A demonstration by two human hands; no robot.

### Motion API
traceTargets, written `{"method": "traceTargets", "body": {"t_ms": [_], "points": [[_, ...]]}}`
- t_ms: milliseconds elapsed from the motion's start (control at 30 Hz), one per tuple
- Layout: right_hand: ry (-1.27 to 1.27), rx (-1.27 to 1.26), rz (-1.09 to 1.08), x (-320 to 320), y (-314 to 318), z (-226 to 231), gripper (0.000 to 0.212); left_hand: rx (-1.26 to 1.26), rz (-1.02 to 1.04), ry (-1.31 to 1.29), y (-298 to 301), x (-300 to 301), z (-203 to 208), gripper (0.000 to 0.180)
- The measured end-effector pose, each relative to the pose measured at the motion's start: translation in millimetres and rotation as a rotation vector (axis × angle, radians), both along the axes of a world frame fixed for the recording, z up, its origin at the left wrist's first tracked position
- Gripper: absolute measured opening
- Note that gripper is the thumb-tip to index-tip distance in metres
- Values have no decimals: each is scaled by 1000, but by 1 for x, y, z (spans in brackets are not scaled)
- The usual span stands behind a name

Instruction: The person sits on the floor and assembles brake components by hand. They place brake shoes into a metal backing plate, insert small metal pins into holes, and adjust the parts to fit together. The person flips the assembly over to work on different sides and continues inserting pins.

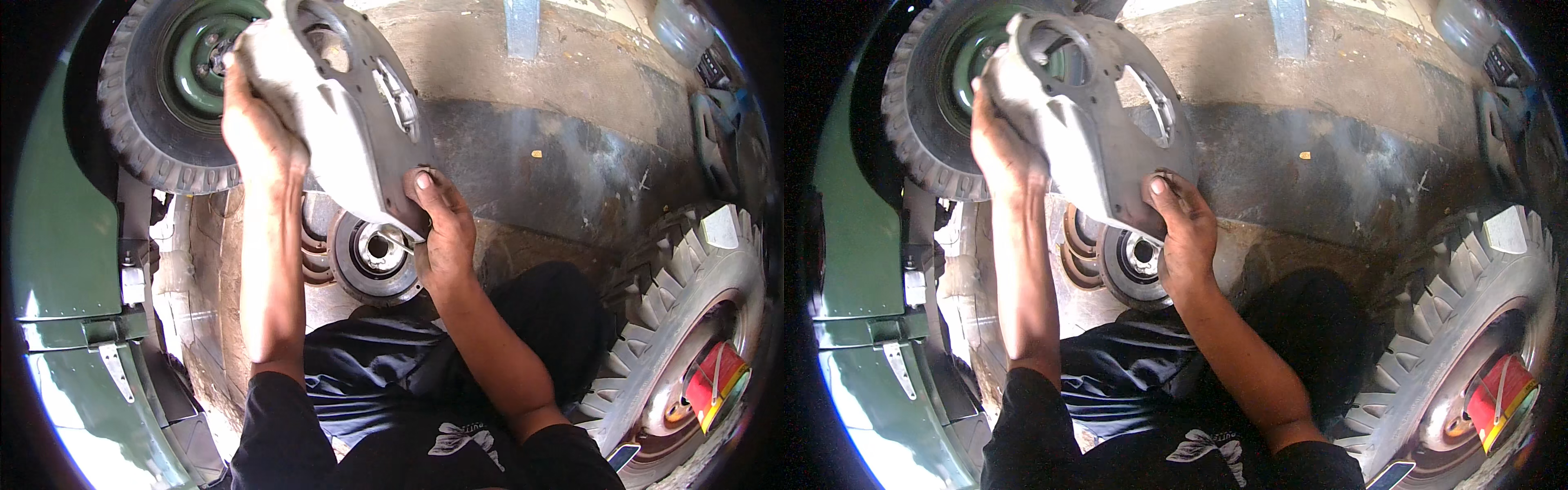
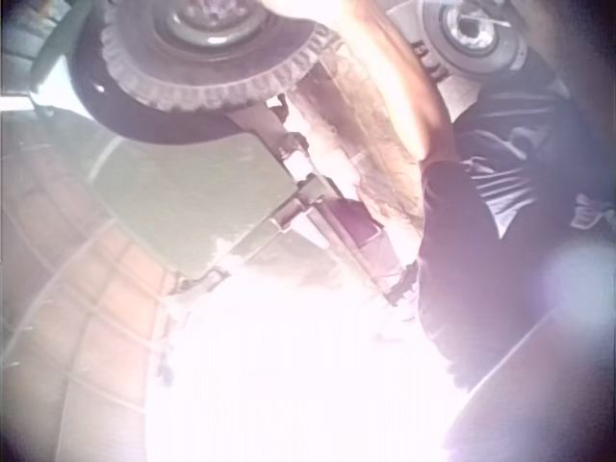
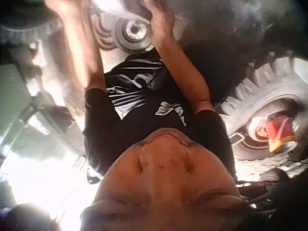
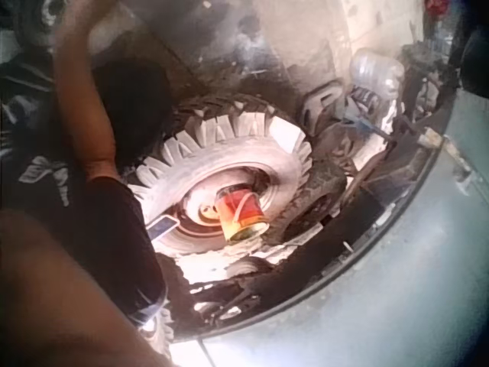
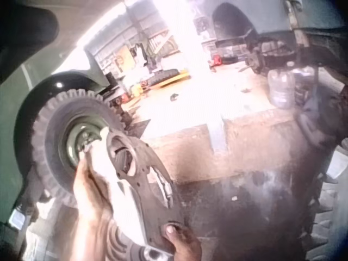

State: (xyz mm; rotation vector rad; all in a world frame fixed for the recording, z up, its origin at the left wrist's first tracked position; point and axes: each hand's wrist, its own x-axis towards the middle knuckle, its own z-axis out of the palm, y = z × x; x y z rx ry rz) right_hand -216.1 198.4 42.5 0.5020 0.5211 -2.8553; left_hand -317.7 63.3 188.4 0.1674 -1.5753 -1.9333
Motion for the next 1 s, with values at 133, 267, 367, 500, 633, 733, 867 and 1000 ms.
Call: {"method": "traceTargets", "body": {"t_ms": [133,267,367,500,633,733,867,1000], "points": [[30,-27,28,9,1,10,26,-9,145,32,18,29,25,31],[24,-59,157,34,-8,25,32,-49,150,13,-1,64,35,38],[28,-105,264,50,-16,32,27,-73,84,2,-24,88,43,57],[-17,-112,385,77,-31,34,31,-32,149,-76,-43,120,42,58],[-145,-111,498,104,-39,35,36,22,190,-105,-55,145,32,55],[-191,-40,542,116,-41,29,39,100,163,-155,-69,157,16,53],[-137,-44,534,125,-45,24,42,139,138,-193,-74,166,5,56],[-155,-31,598,128,-45,21,51,64,19,-230,-83,175,-1,59]]}}
